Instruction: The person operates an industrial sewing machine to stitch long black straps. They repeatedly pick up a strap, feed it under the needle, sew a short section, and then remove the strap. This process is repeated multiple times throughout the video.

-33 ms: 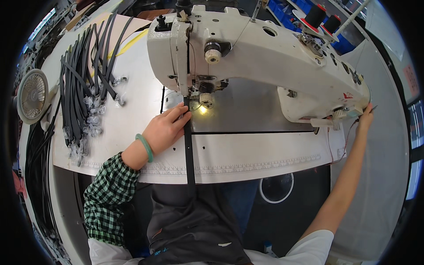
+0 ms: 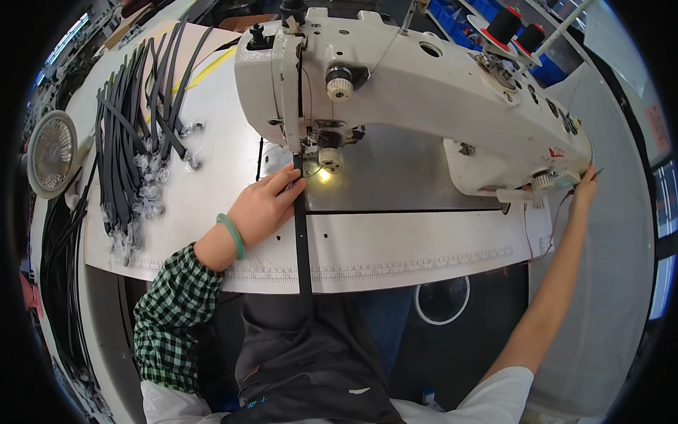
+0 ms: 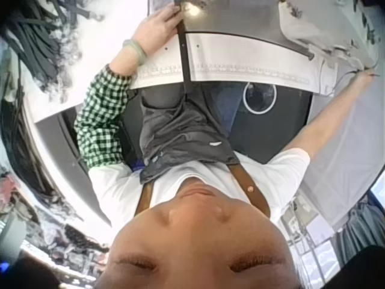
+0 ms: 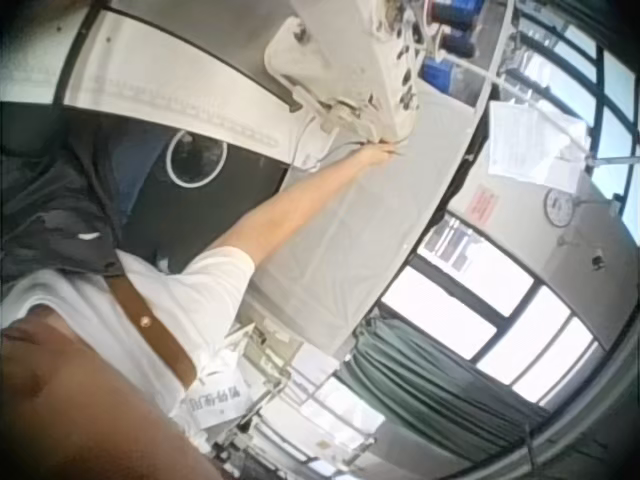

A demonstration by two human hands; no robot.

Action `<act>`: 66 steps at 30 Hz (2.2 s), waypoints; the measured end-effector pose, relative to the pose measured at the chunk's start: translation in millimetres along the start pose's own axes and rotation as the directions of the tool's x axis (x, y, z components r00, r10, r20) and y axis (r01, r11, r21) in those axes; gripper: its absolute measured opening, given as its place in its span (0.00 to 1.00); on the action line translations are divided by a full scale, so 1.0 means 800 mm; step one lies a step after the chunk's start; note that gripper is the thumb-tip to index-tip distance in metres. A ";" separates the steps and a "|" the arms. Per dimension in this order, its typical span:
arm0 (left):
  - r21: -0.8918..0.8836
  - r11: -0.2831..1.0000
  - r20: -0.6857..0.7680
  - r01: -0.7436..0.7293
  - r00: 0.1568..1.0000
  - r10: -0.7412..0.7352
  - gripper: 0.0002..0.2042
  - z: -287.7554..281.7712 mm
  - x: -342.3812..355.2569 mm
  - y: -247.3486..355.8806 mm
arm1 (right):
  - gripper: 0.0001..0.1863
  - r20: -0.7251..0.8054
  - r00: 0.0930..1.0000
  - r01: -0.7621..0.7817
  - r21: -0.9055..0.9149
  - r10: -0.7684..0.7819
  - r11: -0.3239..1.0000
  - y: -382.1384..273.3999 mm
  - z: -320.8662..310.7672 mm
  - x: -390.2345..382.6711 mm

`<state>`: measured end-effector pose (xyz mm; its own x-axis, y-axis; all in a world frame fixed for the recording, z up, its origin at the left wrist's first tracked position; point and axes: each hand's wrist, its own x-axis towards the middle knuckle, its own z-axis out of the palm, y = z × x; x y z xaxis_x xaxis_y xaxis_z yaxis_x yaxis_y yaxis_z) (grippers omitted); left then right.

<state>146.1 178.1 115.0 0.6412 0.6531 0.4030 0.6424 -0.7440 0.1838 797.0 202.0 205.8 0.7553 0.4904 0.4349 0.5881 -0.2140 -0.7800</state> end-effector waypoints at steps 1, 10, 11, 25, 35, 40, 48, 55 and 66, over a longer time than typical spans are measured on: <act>0.009 1.000 -0.002 -0.004 1.000 0.004 0.20 0.000 -0.001 -0.001 | 0.27 -0.033 0.999 0.025 0.145 -0.020 0.989 -0.003 0.011 -0.014; -0.126 0.989 -0.068 -0.082 0.995 0.074 0.12 -0.005 0.012 -0.016 | 0.20 -0.175 0.984 0.050 0.341 0.012 0.939 0.024 0.023 -0.090; -0.148 0.986 -0.054 -0.072 0.996 0.065 0.11 -0.008 0.011 -0.021 | 0.19 -0.301 0.952 0.125 0.236 -0.050 0.964 0.009 0.026 -0.106; -0.218 0.975 -0.072 0.036 0.996 -0.053 0.19 -0.014 0.001 -0.024 | 0.10 0.402 -0.226 0.517 0.822 -0.887 0.240 -0.245 0.126 -0.503; -0.218 0.976 -0.071 0.025 0.997 -0.041 0.19 -0.013 0.000 -0.023 | 0.09 0.359 -0.203 0.503 0.837 -0.911 0.218 -0.236 0.136 -0.510; -0.232 0.972 -0.064 0.035 0.997 -0.051 0.19 -0.015 0.001 -0.022 | 0.10 0.367 -0.193 0.489 0.840 -0.910 0.236 -0.233 0.136 -0.510; -0.241 0.970 -0.072 0.027 0.996 -0.046 0.20 -0.015 0.000 -0.023 | 0.11 0.371 -0.190 0.504 0.831 -0.909 0.234 -0.230 0.137 -0.511; -0.232 0.973 -0.075 0.020 0.996 -0.038 0.20 -0.015 0.001 -0.022 | 0.11 0.369 -0.168 0.537 0.812 -0.914 0.229 -0.231 0.135 -0.510; -0.237 0.971 -0.115 -0.033 0.993 0.006 0.16 -0.009 0.001 -0.026 | 0.10 0.378 -0.147 0.538 0.806 -0.914 0.247 -0.236 0.132 -0.511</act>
<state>130.5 193.1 118.4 0.5921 0.6282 0.5048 0.5031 -0.7775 0.3774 346.7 131.3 127.9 -0.7581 0.4425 0.4790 0.3176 0.8921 -0.3213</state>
